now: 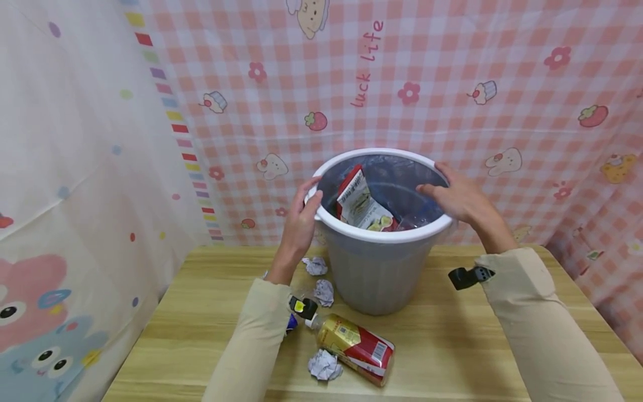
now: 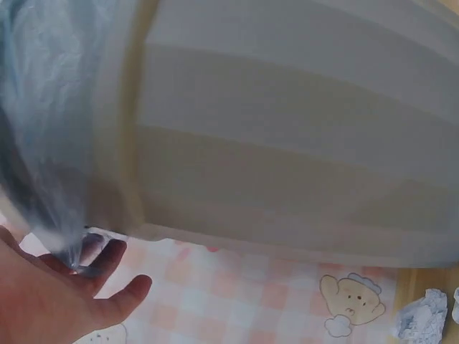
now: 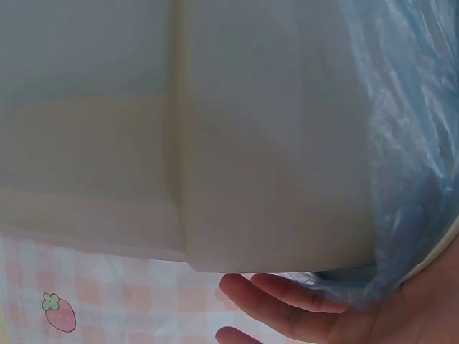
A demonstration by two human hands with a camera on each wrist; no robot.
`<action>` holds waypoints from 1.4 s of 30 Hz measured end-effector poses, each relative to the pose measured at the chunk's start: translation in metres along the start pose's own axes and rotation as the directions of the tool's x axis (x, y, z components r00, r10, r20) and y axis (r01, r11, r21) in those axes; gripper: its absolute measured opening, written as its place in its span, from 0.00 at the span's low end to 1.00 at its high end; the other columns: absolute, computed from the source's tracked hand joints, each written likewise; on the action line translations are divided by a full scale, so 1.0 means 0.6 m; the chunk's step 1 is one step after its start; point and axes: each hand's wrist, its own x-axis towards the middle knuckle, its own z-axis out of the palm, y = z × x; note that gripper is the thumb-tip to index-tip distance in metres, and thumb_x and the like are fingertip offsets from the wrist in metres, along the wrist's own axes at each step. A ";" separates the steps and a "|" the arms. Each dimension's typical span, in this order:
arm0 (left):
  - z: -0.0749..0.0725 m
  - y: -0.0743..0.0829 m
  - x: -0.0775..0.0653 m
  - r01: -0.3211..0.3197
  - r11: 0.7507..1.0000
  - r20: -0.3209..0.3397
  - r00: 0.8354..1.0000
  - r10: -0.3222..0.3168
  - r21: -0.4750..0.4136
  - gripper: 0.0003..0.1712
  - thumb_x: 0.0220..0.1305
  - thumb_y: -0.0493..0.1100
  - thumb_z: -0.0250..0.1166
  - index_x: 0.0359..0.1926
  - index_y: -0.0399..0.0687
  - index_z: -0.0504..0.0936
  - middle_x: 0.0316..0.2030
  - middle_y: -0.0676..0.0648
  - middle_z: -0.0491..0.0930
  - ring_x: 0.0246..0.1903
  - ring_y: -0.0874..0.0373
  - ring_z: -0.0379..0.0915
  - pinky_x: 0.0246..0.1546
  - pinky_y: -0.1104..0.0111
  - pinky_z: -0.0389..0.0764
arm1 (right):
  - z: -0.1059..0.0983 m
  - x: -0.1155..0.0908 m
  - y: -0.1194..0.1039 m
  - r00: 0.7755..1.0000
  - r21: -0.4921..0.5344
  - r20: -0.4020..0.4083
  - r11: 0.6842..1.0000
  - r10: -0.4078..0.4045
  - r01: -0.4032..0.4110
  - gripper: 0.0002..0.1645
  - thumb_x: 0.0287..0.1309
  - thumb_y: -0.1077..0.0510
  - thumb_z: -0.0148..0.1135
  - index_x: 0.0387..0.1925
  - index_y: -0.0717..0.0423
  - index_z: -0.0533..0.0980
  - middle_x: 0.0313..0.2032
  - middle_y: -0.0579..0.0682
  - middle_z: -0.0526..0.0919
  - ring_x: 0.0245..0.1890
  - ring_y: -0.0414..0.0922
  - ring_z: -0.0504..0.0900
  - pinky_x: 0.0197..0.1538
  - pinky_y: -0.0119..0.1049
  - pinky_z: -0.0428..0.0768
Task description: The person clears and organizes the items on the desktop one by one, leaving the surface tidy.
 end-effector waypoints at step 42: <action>-0.138 -0.066 -0.135 0.197 0.970 0.221 0.949 -0.225 0.139 0.26 0.71 0.43 0.58 0.68 0.52 0.66 0.62 0.39 0.74 0.60 0.43 0.72 0.57 0.54 0.76 | 0.002 0.005 0.004 1.000 0.054 -0.003 0.998 -0.025 0.025 0.52 0.69 0.36 0.50 0.79 0.50 0.37 0.72 0.72 0.53 0.67 0.70 0.60 0.67 0.67 0.59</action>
